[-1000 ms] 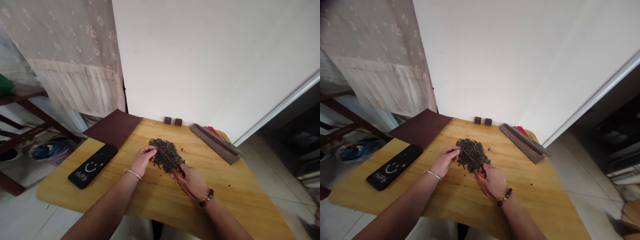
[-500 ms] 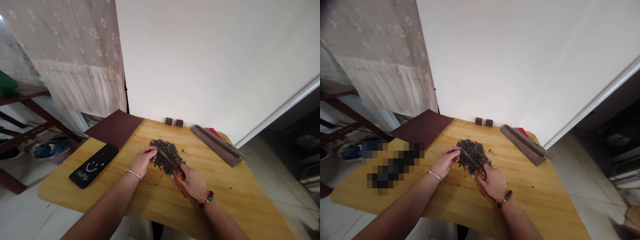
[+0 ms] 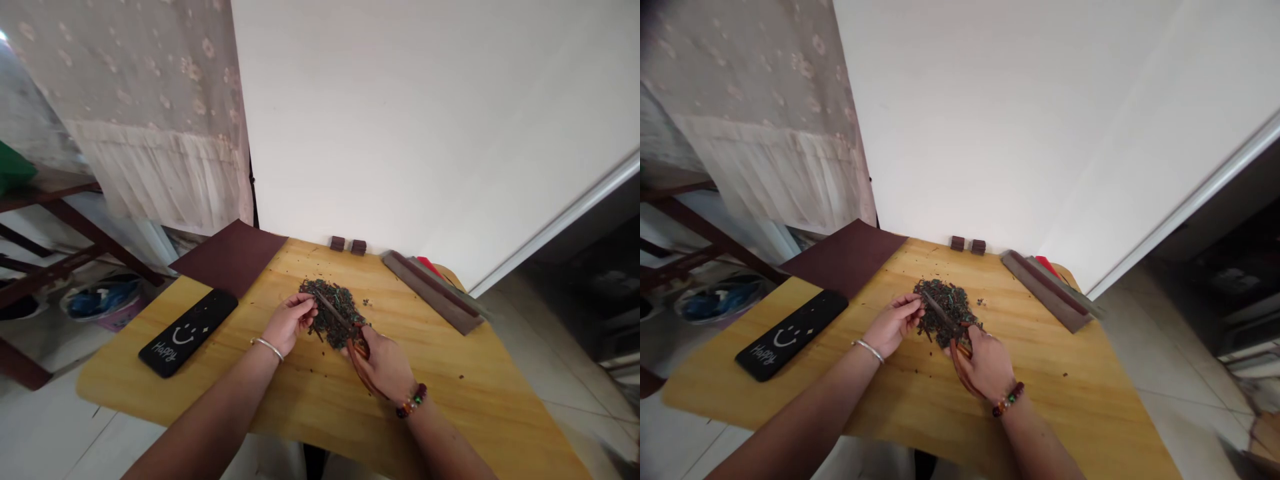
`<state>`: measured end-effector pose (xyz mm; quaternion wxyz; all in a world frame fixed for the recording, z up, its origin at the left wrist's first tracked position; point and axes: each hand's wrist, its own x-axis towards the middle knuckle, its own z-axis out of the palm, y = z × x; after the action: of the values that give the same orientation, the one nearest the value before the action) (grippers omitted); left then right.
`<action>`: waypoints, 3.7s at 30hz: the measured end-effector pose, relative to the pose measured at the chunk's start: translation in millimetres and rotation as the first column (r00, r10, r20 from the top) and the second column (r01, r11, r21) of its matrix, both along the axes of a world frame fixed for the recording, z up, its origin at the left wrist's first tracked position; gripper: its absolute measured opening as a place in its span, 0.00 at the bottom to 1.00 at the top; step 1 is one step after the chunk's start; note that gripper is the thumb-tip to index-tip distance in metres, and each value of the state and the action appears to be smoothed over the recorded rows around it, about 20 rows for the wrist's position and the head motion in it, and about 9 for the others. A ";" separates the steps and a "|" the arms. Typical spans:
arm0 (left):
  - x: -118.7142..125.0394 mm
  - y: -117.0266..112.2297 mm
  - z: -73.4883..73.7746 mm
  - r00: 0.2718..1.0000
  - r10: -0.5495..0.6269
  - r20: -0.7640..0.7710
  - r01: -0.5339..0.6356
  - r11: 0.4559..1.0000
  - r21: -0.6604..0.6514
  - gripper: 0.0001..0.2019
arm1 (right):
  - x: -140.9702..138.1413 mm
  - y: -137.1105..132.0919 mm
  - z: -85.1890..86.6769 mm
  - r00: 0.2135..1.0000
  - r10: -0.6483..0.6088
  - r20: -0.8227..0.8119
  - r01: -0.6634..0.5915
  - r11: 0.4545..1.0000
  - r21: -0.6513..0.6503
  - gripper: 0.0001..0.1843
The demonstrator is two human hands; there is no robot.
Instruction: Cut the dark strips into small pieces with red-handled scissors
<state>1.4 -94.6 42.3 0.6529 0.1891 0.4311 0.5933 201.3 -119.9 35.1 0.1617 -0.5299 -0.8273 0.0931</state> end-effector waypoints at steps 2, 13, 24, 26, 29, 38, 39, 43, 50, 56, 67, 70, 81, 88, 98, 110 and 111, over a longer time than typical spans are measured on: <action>0.9 -0.5 2.1 0.997 0.012 0.082 -0.009 0.999 -0.034 0.07 | 0.1 1.1 -1.5 1.000 0.014 -0.001 -0.014 1.000 0.022 0.17; 2.9 -1.3 -1.7 0.976 -0.049 0.213 0.064 0.996 -0.064 0.06 | -3.1 0.3 -7.4 0.996 -0.012 0.088 0.009 0.999 0.038 0.17; 2.0 -0.3 -0.5 0.997 0.009 0.073 -0.008 1.000 -0.012 0.07 | -3.5 -1.4 0.7 1.000 -0.023 -0.011 0.023 0.998 -0.054 0.17; 2.1 0.2 -1.0 0.997 0.023 0.069 -0.022 1.000 -0.004 0.08 | -2.3 -0.9 1.0 1.000 0.001 -0.017 -0.001 0.999 -0.036 0.17; 3.3 -0.1 -1.0 0.998 0.019 0.061 -0.018 1.000 -0.010 0.07 | -2.2 -0.7 -0.8 1.000 0.009 0.004 -0.009 1.000 -0.018 0.17; 4.4 -1.2 -2.8 0.997 -0.006 0.075 0.007 1.000 -0.015 0.06 | -4.3 -0.5 -6.8 0.995 -0.006 0.104 0.007 1.000 -0.003 0.17; 4.3 -1.0 -3.3 0.997 -0.008 0.073 0.010 1.000 -0.014 0.07 | -4.7 -0.9 -6.6 0.994 -0.013 0.109 0.014 1.000 -0.003 0.17; 3.6 -0.5 -3.7 0.999 -0.016 0.044 0.016 1.000 -0.004 0.08 | -6.0 -2.2 -4.2 0.995 -0.046 0.086 0.048 0.999 -0.020 0.16; 1.0 0.6 -3.3 0.998 0.033 -0.057 -0.029 0.998 0.062 0.12 | 0.1 1.0 0.9 1.000 0.000 0.017 0.001 0.999 -0.051 0.16; 0.9 0.2 -3.7 0.978 0.006 -0.209 0.017 0.994 0.109 0.12 | 0.4 0.3 3.3 1.000 0.008 0.020 -0.007 0.999 -0.050 0.15; -0.8 0.5 -4.0 0.949 0.007 -0.316 0.035 0.991 0.127 0.11 | -1.8 -1.2 1.8 0.995 -0.066 0.077 0.068 0.997 -0.023 0.17; -1.6 0.6 -2.6 0.949 0.021 -0.314 0.024 0.990 0.139 0.11 | 0.4 -0.1 1.9 0.998 -0.028 0.062 0.030 0.999 -0.032 0.16; -4.3 0.2 1.9 0.859 -0.022 -0.511 0.117 0.981 0.153 0.05 | 4.1 2.4 7.0 0.998 0.027 0.065 -0.024 0.999 -0.040 0.15; -10.4 0.7 3.7 0.783 -0.084 -0.617 0.194 0.975 0.112 0.06 | 4.5 0.0 10.8 0.995 0.012 0.094 -0.007 0.998 -0.062 0.16; -4.8 1.0 -3.8 0.978 -0.047 -0.205 0.067 0.994 0.091 0.13 | 2.4 0.6 2.9 1.000 -0.010 0.026 0.010 1.000 -0.002 0.18; 2.5 -1.0 -1.4 0.997 -0.053 0.053 0.055 0.998 -0.040 0.08 | -5.2 -0.7 -3.7 0.995 -0.020 0.096 0.019 1.000 0.008 0.18; 2.6 -1.1 -1.4 0.997 -0.053 0.057 0.055 0.997 -0.047 0.07 | -5.7 -1.2 -3.3 0.994 -0.021 0.108 0.022 1.000 -0.001 0.18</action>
<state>4.0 -95.7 40.9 0.6849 0.1682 0.4216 0.5700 195.6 -121.0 31.8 0.1173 -0.5432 -0.8290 0.0637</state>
